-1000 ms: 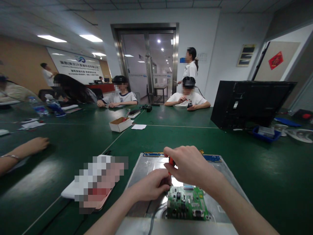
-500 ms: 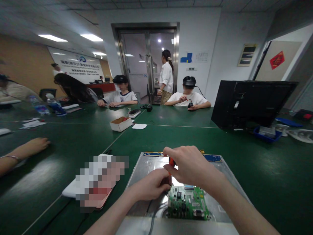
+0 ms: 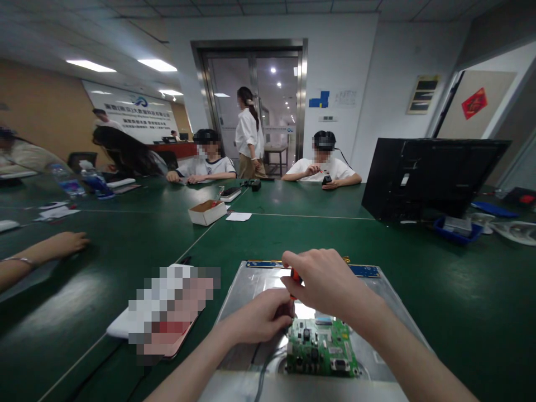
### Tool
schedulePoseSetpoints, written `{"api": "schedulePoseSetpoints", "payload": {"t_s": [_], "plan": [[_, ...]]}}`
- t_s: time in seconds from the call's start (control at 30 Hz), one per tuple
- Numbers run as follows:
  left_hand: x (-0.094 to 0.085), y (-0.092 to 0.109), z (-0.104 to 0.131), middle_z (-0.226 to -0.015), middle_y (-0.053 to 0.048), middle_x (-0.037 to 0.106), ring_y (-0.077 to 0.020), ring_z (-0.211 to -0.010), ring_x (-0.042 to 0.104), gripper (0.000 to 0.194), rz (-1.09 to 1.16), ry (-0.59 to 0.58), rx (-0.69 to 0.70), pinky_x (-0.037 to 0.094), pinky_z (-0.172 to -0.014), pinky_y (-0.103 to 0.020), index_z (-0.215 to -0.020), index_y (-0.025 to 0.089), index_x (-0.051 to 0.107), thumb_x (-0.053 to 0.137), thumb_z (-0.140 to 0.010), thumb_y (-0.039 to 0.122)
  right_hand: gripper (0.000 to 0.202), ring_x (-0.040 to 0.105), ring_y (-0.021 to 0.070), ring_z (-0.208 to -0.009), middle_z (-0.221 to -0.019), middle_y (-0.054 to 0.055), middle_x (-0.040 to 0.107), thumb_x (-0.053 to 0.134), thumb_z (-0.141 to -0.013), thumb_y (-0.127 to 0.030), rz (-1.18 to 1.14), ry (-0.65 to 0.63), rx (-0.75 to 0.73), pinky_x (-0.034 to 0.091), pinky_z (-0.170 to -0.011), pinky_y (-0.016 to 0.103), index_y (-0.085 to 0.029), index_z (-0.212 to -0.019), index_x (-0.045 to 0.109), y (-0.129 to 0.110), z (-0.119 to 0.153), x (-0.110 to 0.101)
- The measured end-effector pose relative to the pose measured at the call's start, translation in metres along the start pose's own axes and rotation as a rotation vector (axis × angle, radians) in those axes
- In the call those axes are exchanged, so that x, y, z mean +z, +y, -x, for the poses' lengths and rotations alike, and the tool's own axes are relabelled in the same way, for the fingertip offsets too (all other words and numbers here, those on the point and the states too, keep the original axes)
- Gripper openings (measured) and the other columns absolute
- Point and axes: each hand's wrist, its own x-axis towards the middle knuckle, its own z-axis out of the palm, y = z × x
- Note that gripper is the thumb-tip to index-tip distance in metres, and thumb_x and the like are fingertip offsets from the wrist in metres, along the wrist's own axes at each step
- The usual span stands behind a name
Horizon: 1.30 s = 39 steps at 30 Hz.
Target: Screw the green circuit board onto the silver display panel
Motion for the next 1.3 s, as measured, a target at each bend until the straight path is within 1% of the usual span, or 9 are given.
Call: {"api": "schedulePoseSetpoints", "payload": {"t_s": [0.1,0.17,0.27,0.37,0.6,0.83,0.93,1.07,1.3], "plan": [[0.0005,0.0019,-0.0001,-0.091,-0.003,0.064,-0.0215,-0.082,0.058,0.015,0.003,0.005,0.01,0.048,-0.073,-0.031,-0.097,0.019,0.057,0.054,-0.083,0.014,0.019,0.066,0.0162,-0.07,-0.088,0.001,0.076,0.061,-0.087,-0.022,-0.053,0.024,-0.048,0.021,-0.053,0.029,-0.022,-0.106,0.06,-0.0008,0.0024,0.0005],[0.0008,0.0019,-0.0004,-0.092,-0.004,0.065,-0.0225,-0.085,0.058,0.014,0.002,0.004,0.011,0.048,-0.076,-0.032,-0.097,0.019,0.057,0.053,-0.085,0.015,0.021,0.066,0.0166,-0.071,-0.09,0.001,0.075,0.062,-0.086,-0.021,-0.078,0.042,-0.078,0.021,-0.053,0.029,-0.022,-0.106,0.059,-0.0012,0.0034,0.0005],[0.0014,-0.0002,-0.0005,-0.088,-0.003,0.063,-0.0211,-0.081,0.058,0.008,-0.003,-0.009,-0.002,0.047,-0.072,-0.03,-0.091,0.02,0.057,0.052,-0.085,0.015,0.014,0.067,0.0184,-0.071,-0.086,0.002,0.075,0.064,-0.091,-0.031,-0.043,0.031,-0.062,0.02,-0.054,0.029,-0.022,-0.1,0.059,-0.0011,0.0032,-0.0005],[0.0015,-0.0033,-0.0008,-0.086,-0.002,0.061,-0.0191,-0.075,0.057,0.009,-0.01,-0.015,-0.02,0.046,-0.066,-0.028,-0.088,0.02,0.055,0.054,-0.082,0.013,0.016,0.067,0.0188,-0.069,-0.081,0.002,0.075,0.064,-0.094,-0.038,0.005,0.001,-0.025,0.02,-0.054,0.029,-0.023,-0.097,0.06,-0.0008,0.0019,-0.0018],[0.0017,-0.0044,-0.0013,-0.093,-0.004,0.065,-0.0229,-0.084,0.06,0.017,-0.005,-0.015,-0.031,0.049,-0.076,-0.033,-0.098,0.019,0.057,0.056,-0.082,0.013,0.01,0.065,0.017,-0.067,-0.082,0.002,0.076,0.063,-0.091,-0.028,-0.011,0.022,-0.026,0.018,-0.053,0.029,-0.022,-0.099,0.061,-0.0033,0.0016,-0.0001],[0.0023,-0.006,-0.0007,-0.092,-0.005,0.065,-0.0217,-0.079,0.06,0.014,-0.007,-0.011,-0.031,0.049,-0.071,-0.031,-0.095,0.018,0.058,0.057,-0.082,0.013,0.01,0.066,0.0175,-0.069,-0.081,0.001,0.074,0.063,-0.094,-0.032,-0.013,0.007,-0.041,0.019,-0.053,0.029,-0.023,-0.095,0.062,-0.0015,0.0014,0.0],[0.0019,-0.0041,-0.0006,-0.092,-0.005,0.065,-0.0224,-0.082,0.06,0.014,-0.007,-0.003,-0.026,0.049,-0.072,-0.031,-0.096,0.019,0.058,0.057,-0.083,0.015,0.006,0.065,0.016,-0.068,-0.081,0.0,0.074,0.062,-0.091,-0.026,-0.041,0.02,-0.064,0.018,-0.052,0.029,-0.023,-0.096,0.061,-0.0017,0.0019,0.0007],[0.0007,-0.0002,-0.0015,-0.09,-0.004,0.066,-0.0224,-0.083,0.059,0.014,-0.005,0.004,-0.012,0.048,-0.072,-0.031,-0.098,0.019,0.059,0.057,-0.085,0.017,0.016,0.064,0.0147,-0.068,-0.088,0.0,0.075,0.062,-0.086,-0.019,-0.08,0.04,-0.091,0.018,-0.052,0.029,-0.022,-0.101,0.06,-0.0024,0.0034,0.0005],[0.0,0.0012,-0.0007,-0.08,-0.001,0.062,-0.018,-0.07,0.057,0.004,-0.007,-0.012,-0.004,0.043,-0.061,-0.027,-0.081,0.019,0.057,0.055,-0.082,0.016,0.02,0.065,0.0178,-0.067,-0.077,0.002,0.075,0.066,-0.094,-0.043,-0.018,-0.01,-0.02,0.016,-0.053,0.029,-0.023,-0.093,0.063,-0.0014,0.0017,-0.0007]]}}
